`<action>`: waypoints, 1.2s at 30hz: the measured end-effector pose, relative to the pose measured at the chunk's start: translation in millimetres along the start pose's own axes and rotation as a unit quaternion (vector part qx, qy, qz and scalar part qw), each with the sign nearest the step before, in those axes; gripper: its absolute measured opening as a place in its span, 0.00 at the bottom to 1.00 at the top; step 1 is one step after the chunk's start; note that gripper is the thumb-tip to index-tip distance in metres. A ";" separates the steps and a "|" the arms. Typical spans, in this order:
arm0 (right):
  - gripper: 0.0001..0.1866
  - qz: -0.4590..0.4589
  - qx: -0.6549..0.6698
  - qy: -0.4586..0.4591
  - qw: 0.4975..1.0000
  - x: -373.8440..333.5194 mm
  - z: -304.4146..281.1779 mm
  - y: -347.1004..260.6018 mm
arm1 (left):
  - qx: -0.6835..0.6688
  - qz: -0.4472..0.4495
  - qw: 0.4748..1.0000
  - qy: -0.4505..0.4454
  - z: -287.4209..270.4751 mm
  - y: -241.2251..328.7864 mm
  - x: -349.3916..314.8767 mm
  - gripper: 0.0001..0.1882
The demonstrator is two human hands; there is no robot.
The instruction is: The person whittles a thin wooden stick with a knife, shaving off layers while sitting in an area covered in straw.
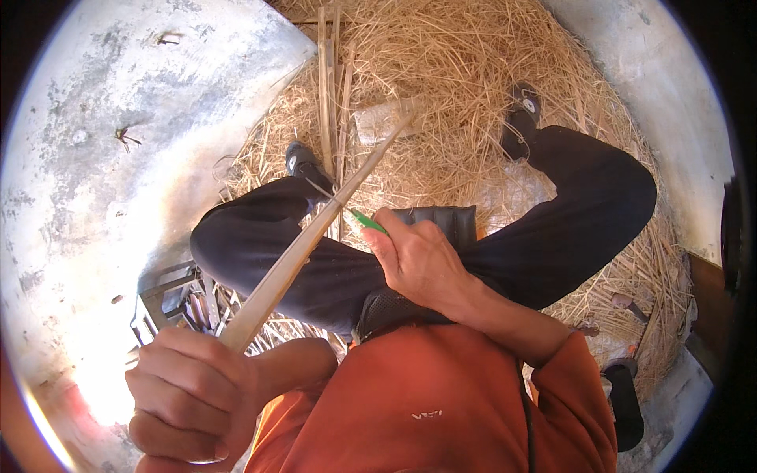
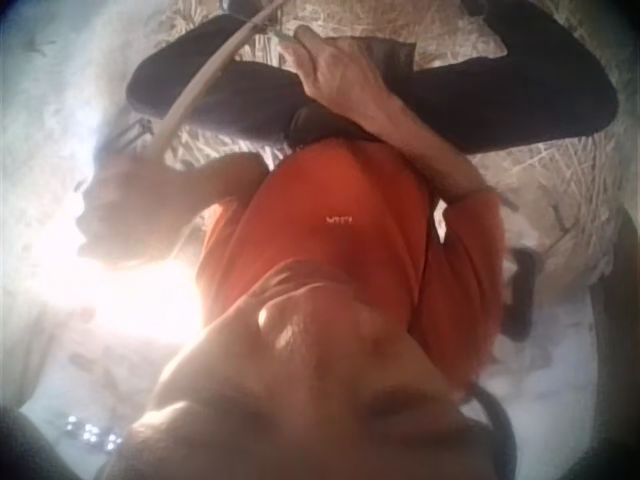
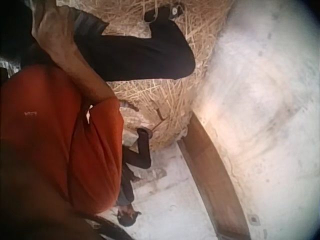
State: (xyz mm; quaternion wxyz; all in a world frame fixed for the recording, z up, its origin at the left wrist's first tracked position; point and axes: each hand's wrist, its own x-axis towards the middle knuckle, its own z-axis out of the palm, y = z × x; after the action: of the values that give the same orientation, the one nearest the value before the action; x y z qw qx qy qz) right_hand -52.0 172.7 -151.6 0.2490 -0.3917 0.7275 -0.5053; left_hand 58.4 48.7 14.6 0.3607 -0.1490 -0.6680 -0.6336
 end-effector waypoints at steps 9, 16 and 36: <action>0.18 0.105 -0.135 0.056 0.984 23.8 -0.3 40.3 | -0.057 0.034 0.997 -0.034 14.1 -12.9 5.1 0.29; 0.18 0.063 -0.051 0.007 0.997 19.9 3.9 52.8 | -0.070 0.011 0.996 -0.053 -1.8 -11.4 3.2 0.29; 0.14 0.034 0.133 -0.004 0.991 -4.8 -20.5 -70.5 | 0.132 0.033 0.908 0.395 27.1 -11.1 35.8 0.23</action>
State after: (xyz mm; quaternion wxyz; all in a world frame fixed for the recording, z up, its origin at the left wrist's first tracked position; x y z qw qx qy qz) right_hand -42.4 174.9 -78.7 0.3189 -0.3323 0.6660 -0.5868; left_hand 18.3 63.7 32.0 0.6322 0.1409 -0.5433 -0.5341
